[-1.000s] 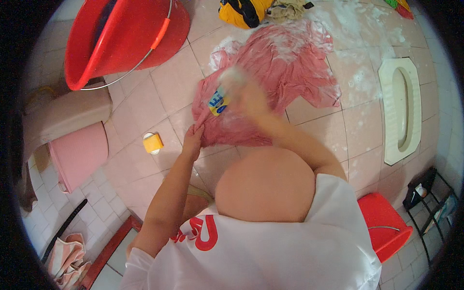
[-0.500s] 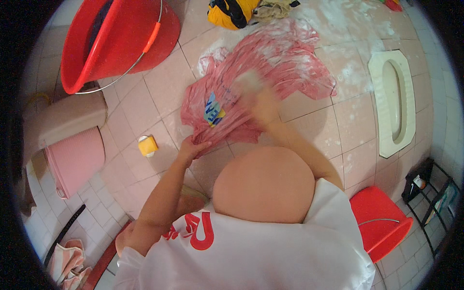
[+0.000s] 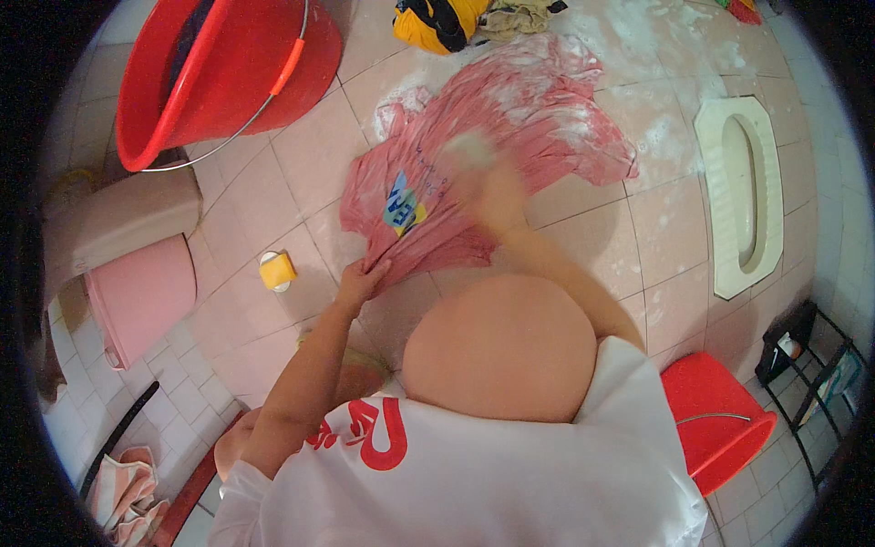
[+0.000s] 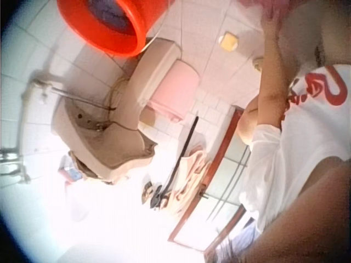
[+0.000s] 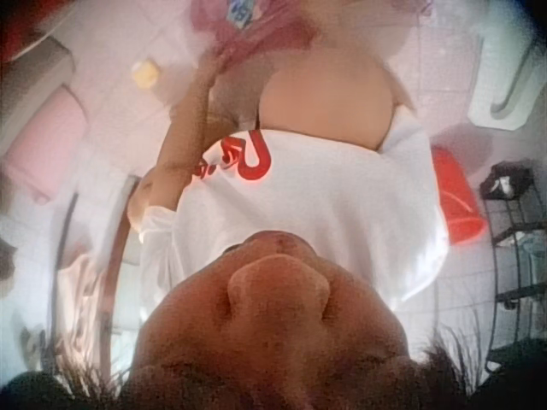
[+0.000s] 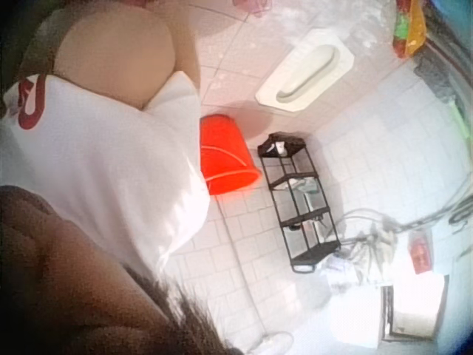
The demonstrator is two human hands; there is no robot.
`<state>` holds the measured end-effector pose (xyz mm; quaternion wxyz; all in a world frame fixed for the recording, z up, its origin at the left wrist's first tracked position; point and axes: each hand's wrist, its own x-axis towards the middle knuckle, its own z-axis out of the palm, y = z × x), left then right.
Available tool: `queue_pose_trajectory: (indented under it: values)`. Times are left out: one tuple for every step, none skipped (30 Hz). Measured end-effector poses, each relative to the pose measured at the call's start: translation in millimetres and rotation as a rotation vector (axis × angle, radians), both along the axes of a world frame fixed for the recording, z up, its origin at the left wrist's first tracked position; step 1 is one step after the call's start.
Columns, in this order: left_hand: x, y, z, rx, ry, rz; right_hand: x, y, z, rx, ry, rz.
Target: The person washes clothes by hand on a bathroom floor, applying soap to a yellow shirt and then a pink shirt while scrubbing them against the tiles.
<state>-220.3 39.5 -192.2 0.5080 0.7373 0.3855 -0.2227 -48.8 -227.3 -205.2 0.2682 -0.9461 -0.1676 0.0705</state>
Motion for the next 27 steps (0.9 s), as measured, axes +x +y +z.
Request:
queue_pose_trajectory:
  values:
    - [-4.6, 0.0, -3.7, 0.077, -0.037, -0.038, -29.2, 31.4, -4.6, 0.115, 0.002, 0.233]
    - [-14.7, 5.8, -2.2, 0.149, 0.006, -0.137, -42.9, 27.1, -0.5, 0.098, 0.012, 0.351]
    - [-21.6, 24.3, 4.6, 0.243, 0.045, -0.241, -48.0, 27.4, 4.8, 0.104, 0.013, 0.465]
    - [-30.0, 38.2, 10.9, 0.34, 0.087, -0.343, -48.8, 27.6, 8.7, 0.114, 0.011, 0.581]
    - [-37.0, 42.4, 18.7, 0.334, 0.133, -0.315, -19.1, 8.0, 32.6, 0.097, 0.178, 0.323]
    - [-40.3, 38.5, 24.9, 0.3, 0.167, -0.3, 5.8, -43.8, 17.1, -0.03, -0.058, 0.169]
    - [-45.2, 35.6, 31.0, 0.277, 0.208, -0.287, 27.1, -95.8, -0.7, -0.162, -0.268, -0.029]
    - [-43.8, 28.8, 33.7, 0.293, 0.249, -0.36, 47.0, -148.5, -16.2, -0.274, -0.428, -0.236]
    - [-42.0, 21.9, 35.7, 0.324, 0.289, -0.42, 52.7, -178.1, -17.3, -0.175, -0.187, -0.419]
    - [-39.5, 18.7, 36.6, 0.349, 0.334, -0.483, 57.3, -175.7, -15.1, -0.221, -0.152, -0.513]
    - [-42.2, 19.5, 28.1, 0.342, 0.241, -0.458, 63.1, -169.5, -12.1, -0.263, -0.119, -0.598]
    - [-48.3, 20.1, 13.8, 0.339, 0.155, -0.425, 69.5, -151.6, -2.5, -0.299, -0.082, -0.675]
    - [-54.7, 22.8, 1.1, 0.334, 0.069, -0.393, 71.1, -124.2, 3.7, -0.214, -0.191, -0.51]
    - [-39.3, 11.9, 5.2, 0.32, 0.039, -0.368, 53.9, -91.8, -5.2, -0.083, -0.112, -0.495]
    - [-12.7, -2.3, 26.6, 0.329, 0.019, -0.334, 38.1, -46.4, 14.2, 0.08, 0.018, -0.208]
    - [2.2, -14.3, 39.1, 0.32, -0.005, -0.315, 5.5, -20.8, -14.0, 0.085, 0.124, 0.059]
    - [-12.6, 0.5, 34.2, 0.408, 0.051, -0.388, -20.4, 28.4, 22.6, 0.041, -0.025, 0.38]
    - [-26.8, 17.8, 18.5, 0.47, 0.09, -0.475, -20.5, 29.5, 20.1, 0.088, -0.094, 0.442]
    - [-30.7, 29.7, 7.7, 0.542, 0.126, -0.572, -14.8, 28.7, 5.6, 0.142, -0.168, 0.493]
    - [-40.2, 33.6, 14.1, 0.54, 0.165, -0.535, -11.8, 24.7, -8.8, 0.206, -0.226, 0.531]
    - [-51.9, 37.3, 24.1, 0.535, 0.2, -0.491, 25.8, -4.1, 1.1, -0.01, -0.162, 0.273]
    - [-54.9, 38.7, 30.2, 0.526, 0.225, -0.451, 78.4, -39.6, 23.2, -0.327, 0.277, -0.01]
    - [-48.5, 37.9, 29.5, 0.569, 0.232, -0.485, 97.1, -83.4, 20.4, -0.314, 0.13, -0.253]
    - [-41.2, 31.4, 26.9, 0.602, 0.237, -0.518, 100.4, -135.1, -4.5, -0.229, -0.132, -0.266]
    - [-32.0, 25.9, 23.3, 0.649, 0.246, -0.539, 101.7, -136.8, -16.4, -0.23, -0.191, -0.296]
    - [-14.7, 15.3, 24.3, 0.688, 0.05, -0.417, 103.2, -137.7, -23.4, -0.236, -0.25, -0.323]
    - [10.1, 2.3, 28.9, 0.72, -0.146, -0.287, 106.9, -138.6, -24.9, -0.243, -0.311, -0.347]
